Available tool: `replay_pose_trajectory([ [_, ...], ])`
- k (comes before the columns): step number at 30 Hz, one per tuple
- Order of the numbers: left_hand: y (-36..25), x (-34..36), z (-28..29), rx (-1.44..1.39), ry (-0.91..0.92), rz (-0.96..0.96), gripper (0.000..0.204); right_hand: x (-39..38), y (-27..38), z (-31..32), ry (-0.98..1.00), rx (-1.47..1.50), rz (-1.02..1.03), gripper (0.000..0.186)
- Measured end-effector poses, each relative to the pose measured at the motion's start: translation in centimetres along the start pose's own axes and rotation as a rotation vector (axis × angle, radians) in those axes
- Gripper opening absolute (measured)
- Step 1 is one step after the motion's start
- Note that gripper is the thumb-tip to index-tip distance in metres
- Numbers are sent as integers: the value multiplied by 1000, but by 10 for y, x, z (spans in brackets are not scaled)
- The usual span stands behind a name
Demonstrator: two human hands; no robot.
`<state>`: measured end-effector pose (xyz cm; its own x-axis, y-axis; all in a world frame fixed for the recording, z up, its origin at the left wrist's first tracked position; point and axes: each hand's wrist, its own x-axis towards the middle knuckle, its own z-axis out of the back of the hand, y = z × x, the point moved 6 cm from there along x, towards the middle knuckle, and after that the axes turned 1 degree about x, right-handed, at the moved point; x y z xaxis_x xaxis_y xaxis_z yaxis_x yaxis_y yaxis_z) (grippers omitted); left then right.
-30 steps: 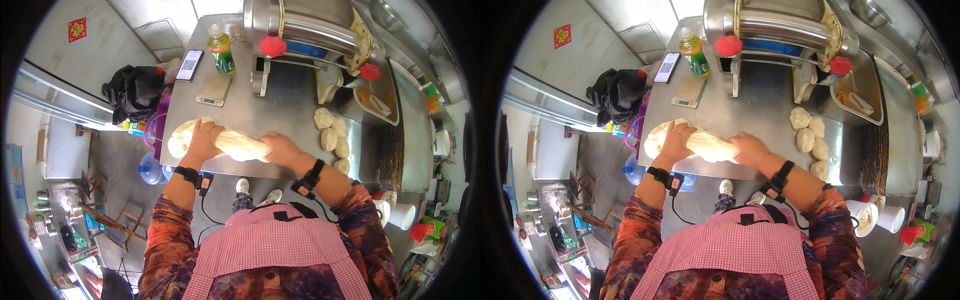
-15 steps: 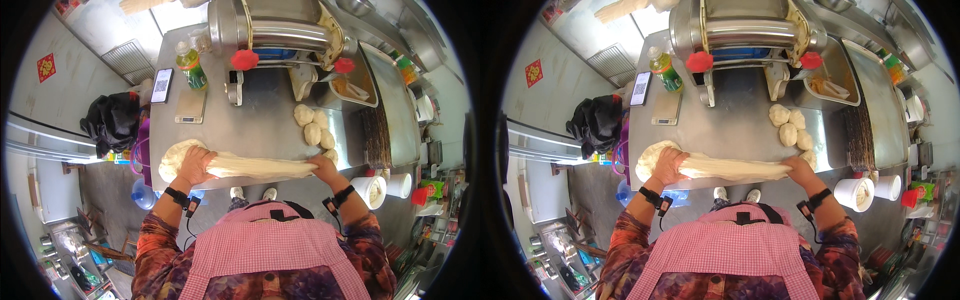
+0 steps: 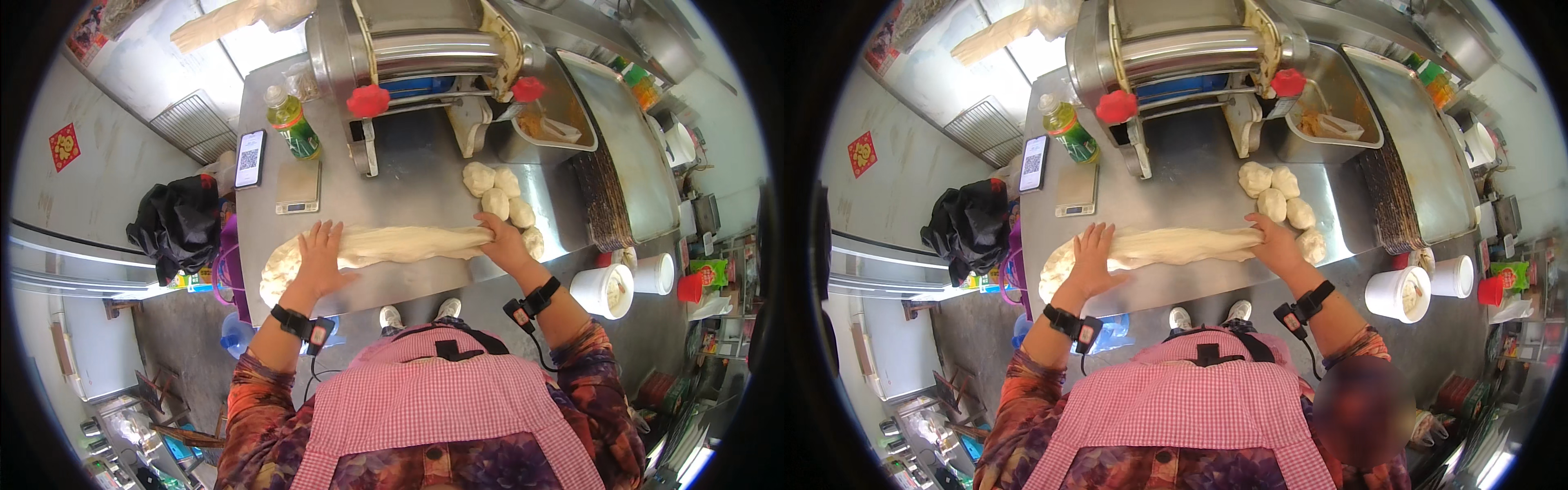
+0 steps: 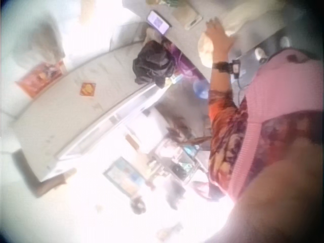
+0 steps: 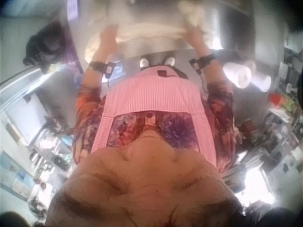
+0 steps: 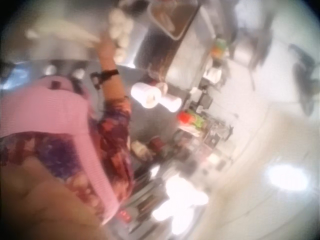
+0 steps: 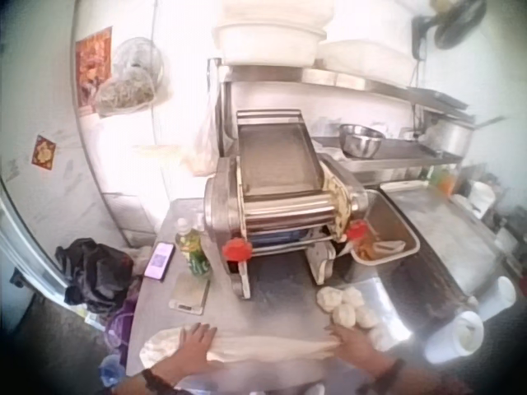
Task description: The person removes baked flatbreads from an oven, places them on a tray, and grates cucumber over them. Then the person kneads and portions dough into small balls on a stainless steel countertop.
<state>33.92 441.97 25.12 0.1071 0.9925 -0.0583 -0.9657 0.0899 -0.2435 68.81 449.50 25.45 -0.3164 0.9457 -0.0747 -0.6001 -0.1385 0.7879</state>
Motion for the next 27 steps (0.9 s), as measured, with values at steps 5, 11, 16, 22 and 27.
replay_pose_trajectory([
  [5, -116, 25, 4, -406, -100, -292, 118, 5, 40, -1, 50, 257, 8, 52],
  [11, -162, 70, -32, -659, 14, -166, 73, 15, 52, -6, 340, 741, -24, 58],
  [16, -160, 66, -35, -649, -181, -233, 58, 21, 17, -28, 379, 917, -425, 66],
  [22, -170, 71, -48, -404, -213, -275, 56, 23, 3, -64, 649, 844, -372, 55],
  [27, -172, 82, -61, -310, -103, -272, 45, 22, 9, -32, 380, 344, -204, 51],
])
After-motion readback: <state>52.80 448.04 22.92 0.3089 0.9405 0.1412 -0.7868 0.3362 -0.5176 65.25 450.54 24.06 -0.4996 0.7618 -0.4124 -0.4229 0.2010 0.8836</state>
